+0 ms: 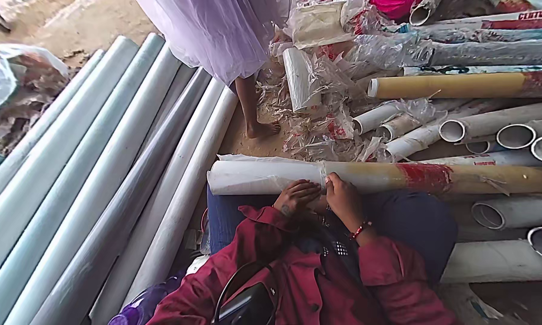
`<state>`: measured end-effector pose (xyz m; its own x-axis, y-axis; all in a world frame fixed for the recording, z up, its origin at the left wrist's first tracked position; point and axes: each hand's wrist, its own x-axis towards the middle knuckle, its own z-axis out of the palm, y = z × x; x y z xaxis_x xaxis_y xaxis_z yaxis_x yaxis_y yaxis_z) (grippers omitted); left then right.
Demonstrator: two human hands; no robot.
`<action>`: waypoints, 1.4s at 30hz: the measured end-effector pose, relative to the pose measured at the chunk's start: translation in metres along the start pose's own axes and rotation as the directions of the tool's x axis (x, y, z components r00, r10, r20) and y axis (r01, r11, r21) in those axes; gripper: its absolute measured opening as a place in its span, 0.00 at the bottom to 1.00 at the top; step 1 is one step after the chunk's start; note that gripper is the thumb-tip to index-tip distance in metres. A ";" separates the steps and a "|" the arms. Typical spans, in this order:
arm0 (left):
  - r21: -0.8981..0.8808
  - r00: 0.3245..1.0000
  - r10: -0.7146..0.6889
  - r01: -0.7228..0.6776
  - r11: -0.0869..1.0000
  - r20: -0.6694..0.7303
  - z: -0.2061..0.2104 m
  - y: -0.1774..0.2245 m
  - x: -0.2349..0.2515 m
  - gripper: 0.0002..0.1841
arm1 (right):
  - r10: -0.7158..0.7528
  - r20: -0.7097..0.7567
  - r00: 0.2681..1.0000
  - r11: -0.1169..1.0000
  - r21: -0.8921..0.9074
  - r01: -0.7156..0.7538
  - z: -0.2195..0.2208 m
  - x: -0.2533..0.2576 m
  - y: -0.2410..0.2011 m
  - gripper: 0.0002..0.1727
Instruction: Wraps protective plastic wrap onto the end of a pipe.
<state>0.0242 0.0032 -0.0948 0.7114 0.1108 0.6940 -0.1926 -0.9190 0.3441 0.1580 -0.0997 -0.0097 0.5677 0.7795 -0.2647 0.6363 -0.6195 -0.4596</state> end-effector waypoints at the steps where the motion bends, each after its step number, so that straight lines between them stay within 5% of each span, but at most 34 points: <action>1: -0.015 1.000 -0.014 0.014 1.000 -0.001 -0.001 0.001 0.000 0.13 | 0.006 0.014 1.000 1.000 -0.018 -0.006 -0.001 0.000 -0.001 0.19; 5: -0.051 0.996 -0.072 0.075 0.996 0.047 -0.006 0.008 0.000 0.13 | 0.010 0.045 0.999 0.999 0.043 -0.012 -0.001 -0.002 0.005 0.19; 11: -0.169 0.993 -0.114 0.118 0.979 0.031 -0.008 0.008 0.003 0.13 | 0.001 0.132 0.991 0.875 0.479 -0.065 0.012 0.004 0.025 0.16; 15: -0.172 0.994 -0.108 0.106 0.979 -0.001 -0.006 0.008 0.003 0.13 | -0.038 0.306 0.951 0.346 0.897 -0.274 0.007 0.004 0.032 0.20; 18: -0.122 0.996 -0.089 0.084 0.989 -0.032 -0.003 0.008 0.001 0.14 | -0.310 0.363 0.879 -0.114 0.903 -0.413 0.013 0.003 0.043 0.24; 21: -0.113 0.996 -0.067 0.060 0.992 -0.057 0.001 0.008 -0.003 0.13 | -0.495 0.215 0.842 -0.275 0.881 -0.386 0.005 -0.003 0.031 0.23; 24: -0.078 0.998 -0.054 0.051 0.996 -0.027 0.000 0.007 -0.002 0.13 | -0.372 0.118 0.921 -0.423 0.861 -0.282 -0.006 0.001 0.029 0.25; 26: -0.017 0.998 -0.052 0.052 0.998 0.030 -0.004 0.010 0.003 0.12 | -0.133 0.133 0.982 -0.307 0.937 -0.168 -0.013 0.004 0.034 0.26; 30: 0.027 0.991 -0.118 0.116 0.993 0.061 -0.005 0.020 0.017 0.05 | 0.174 0.067 0.982 0.224 0.969 -0.106 -0.002 -0.005 0.039 0.21; 31: -0.008 0.987 -0.151 0.152 0.988 0.062 -0.006 0.020 0.019 0.05 | 0.170 0.029 0.985 0.315 0.945 -0.082 0.003 -0.008 0.040 0.20; 34: 0.113 0.929 -0.307 0.289 0.951 0.205 -0.011 0.029 0.030 0.24 | 0.070 -0.088 0.994 0.604 0.797 0.028 0.021 -0.011 0.043 0.16; 37: 0.244 0.949 -0.270 0.226 0.943 0.165 -0.001 0.028 0.019 0.18 | -0.031 -0.218 0.975 0.898 0.422 0.123 0.028 -0.016 0.037 0.16; 42: 0.138 0.998 -0.059 0.059 0.989 -0.004 0.008 0.005 -0.002 0.16 | -0.195 -0.372 0.908 0.972 0.054 0.231 0.045 -0.025 0.028 0.16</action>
<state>0.0267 -0.0044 -0.0996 0.7188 0.1668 0.6749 -0.0547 -0.9542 0.2941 0.1379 -0.1328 -0.0542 0.5856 0.7937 0.1647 0.7209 -0.4171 -0.5535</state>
